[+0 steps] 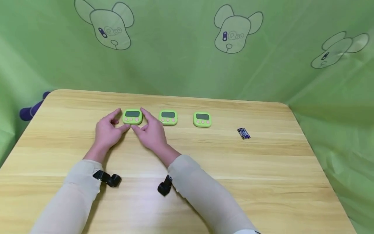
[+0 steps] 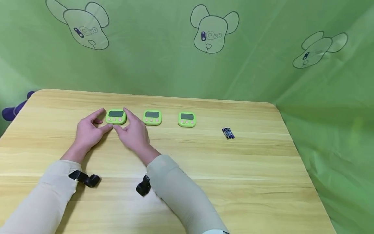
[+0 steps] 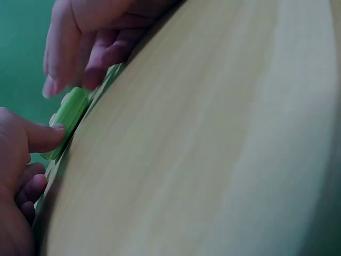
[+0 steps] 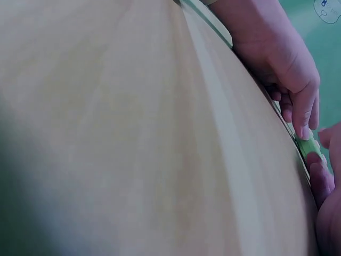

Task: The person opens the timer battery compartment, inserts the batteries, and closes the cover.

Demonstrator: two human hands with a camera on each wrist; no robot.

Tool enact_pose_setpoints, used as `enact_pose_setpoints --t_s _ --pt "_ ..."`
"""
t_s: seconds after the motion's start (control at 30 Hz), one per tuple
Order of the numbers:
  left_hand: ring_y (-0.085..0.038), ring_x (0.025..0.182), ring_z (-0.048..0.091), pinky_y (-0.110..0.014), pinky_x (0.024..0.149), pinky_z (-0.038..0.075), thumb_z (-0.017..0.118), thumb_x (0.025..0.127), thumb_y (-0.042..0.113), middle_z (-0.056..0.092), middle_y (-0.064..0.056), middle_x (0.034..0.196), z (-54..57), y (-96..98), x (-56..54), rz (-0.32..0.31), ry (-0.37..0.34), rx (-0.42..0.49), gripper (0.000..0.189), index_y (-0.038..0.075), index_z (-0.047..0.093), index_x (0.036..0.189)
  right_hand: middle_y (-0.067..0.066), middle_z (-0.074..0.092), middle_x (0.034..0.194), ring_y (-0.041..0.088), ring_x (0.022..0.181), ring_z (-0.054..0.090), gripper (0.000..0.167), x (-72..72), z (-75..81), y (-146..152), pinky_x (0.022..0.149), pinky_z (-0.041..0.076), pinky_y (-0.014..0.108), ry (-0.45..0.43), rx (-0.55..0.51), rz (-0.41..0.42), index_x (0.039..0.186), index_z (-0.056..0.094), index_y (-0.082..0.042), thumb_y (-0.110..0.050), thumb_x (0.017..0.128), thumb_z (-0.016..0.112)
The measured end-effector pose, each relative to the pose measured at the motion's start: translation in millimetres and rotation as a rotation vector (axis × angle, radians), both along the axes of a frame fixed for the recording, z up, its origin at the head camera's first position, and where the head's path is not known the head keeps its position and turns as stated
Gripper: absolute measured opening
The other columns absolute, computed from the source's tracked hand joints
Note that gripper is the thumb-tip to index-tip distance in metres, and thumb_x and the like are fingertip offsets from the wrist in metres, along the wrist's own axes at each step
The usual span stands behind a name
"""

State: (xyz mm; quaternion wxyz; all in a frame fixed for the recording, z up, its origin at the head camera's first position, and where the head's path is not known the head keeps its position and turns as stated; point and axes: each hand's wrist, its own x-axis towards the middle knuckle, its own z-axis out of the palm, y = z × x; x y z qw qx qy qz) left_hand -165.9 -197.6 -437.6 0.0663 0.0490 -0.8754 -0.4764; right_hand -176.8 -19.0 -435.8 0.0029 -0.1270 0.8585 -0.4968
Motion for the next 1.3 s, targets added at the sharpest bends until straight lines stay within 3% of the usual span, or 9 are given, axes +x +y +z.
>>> enact_pose_setpoints --t_s 0.23,0.37,0.53,0.7,0.9,1.07,1.3 --pt "-0.03 0.102 0.056 -0.039 0.087 0.045 0.078 0.086 0.008 0.065 -0.016 0.126 -1.3 3.7 0.1 -0.002 0.068 -0.032 0.062 0.0 0.053 0.142 -0.01 0.067 0.077 -0.002 0.065 0.059 0.063 -2.1 4.5 -4.1 0.053 0.05 0.022 -0.014 0.169 -0.086 0.149 0.049 -0.017 -0.032 0.093 0.073" --pt "-0.03 0.101 0.056 -0.041 0.089 0.045 0.078 0.086 0.007 0.066 -0.016 0.123 -2.2 3.1 0.4 -0.007 0.087 -0.051 0.06 -0.001 0.054 0.141 -0.005 0.072 0.086 -0.003 0.068 0.061 0.062 -2.5 4.1 -4.9 0.059 0.052 0.021 -0.009 0.179 -0.087 0.148 0.05 -0.015 -0.032 0.094 0.073" --pt "-0.03 0.104 0.057 -0.043 0.091 0.046 0.077 0.085 0.004 0.066 -0.018 0.122 -2.2 3.8 2.4 -0.007 0.089 -0.039 0.06 -0.001 0.055 0.14 0.0 0.072 0.114 -0.003 0.071 0.063 0.061 -1.6 3.0 -5.1 0.064 0.053 0.019 -0.002 0.169 -0.098 0.146 0.053 -0.014 -0.031 0.091 0.076" --pt "-0.028 0.103 0.057 -0.036 0.088 0.046 0.078 0.082 0.001 0.066 -0.017 0.12 -4.8 4.4 7.6 0.028 0.086 0.001 0.061 0.001 0.056 0.139 0.001 0.065 0.129 -0.005 0.074 0.064 0.062 2.9 1.2 -4.6 0.06 0.053 0.014 -0.013 0.055 -0.099 0.141 0.057 -0.014 -0.024 0.085 0.082" --pt "-0.024 0.096 0.061 -0.021 0.085 0.048 0.081 0.076 -0.005 0.069 -0.016 0.113 -5.9 7.5 15.7 0.073 0.153 0.05 0.061 -0.001 0.061 0.134 0.009 0.071 0.117 -0.002 0.069 0.065 0.055 10.3 -2.6 -2.2 0.062 0.055 0.015 0.095 -0.148 -0.076 0.13 0.066 -0.007 -0.011 0.079 0.087" --pt "-0.023 0.091 0.062 -0.022 0.08 0.048 0.081 0.074 -0.008 0.07 -0.018 0.109 -6.9 16.1 26.9 0.106 0.216 0.102 0.059 -0.004 0.063 0.129 0.011 0.072 0.111 0.003 0.072 0.068 0.052 18.2 -5.1 3.9 0.065 0.058 0.02 0.168 -0.299 -0.04 0.122 0.069 -0.003 -0.005 0.074 0.089" --pt "-0.02 0.085 0.061 -0.022 0.073 0.05 0.082 0.071 -0.011 0.07 -0.017 0.104 -9.3 33.5 41.5 0.119 0.277 0.156 0.058 -0.005 0.065 0.126 0.008 0.072 0.109 0.014 0.075 0.071 0.058 32.2 -3.0 20.3 0.069 0.06 0.028 0.089 -0.469 -0.035 0.123 0.067 0.002 0.002 0.069 0.09"
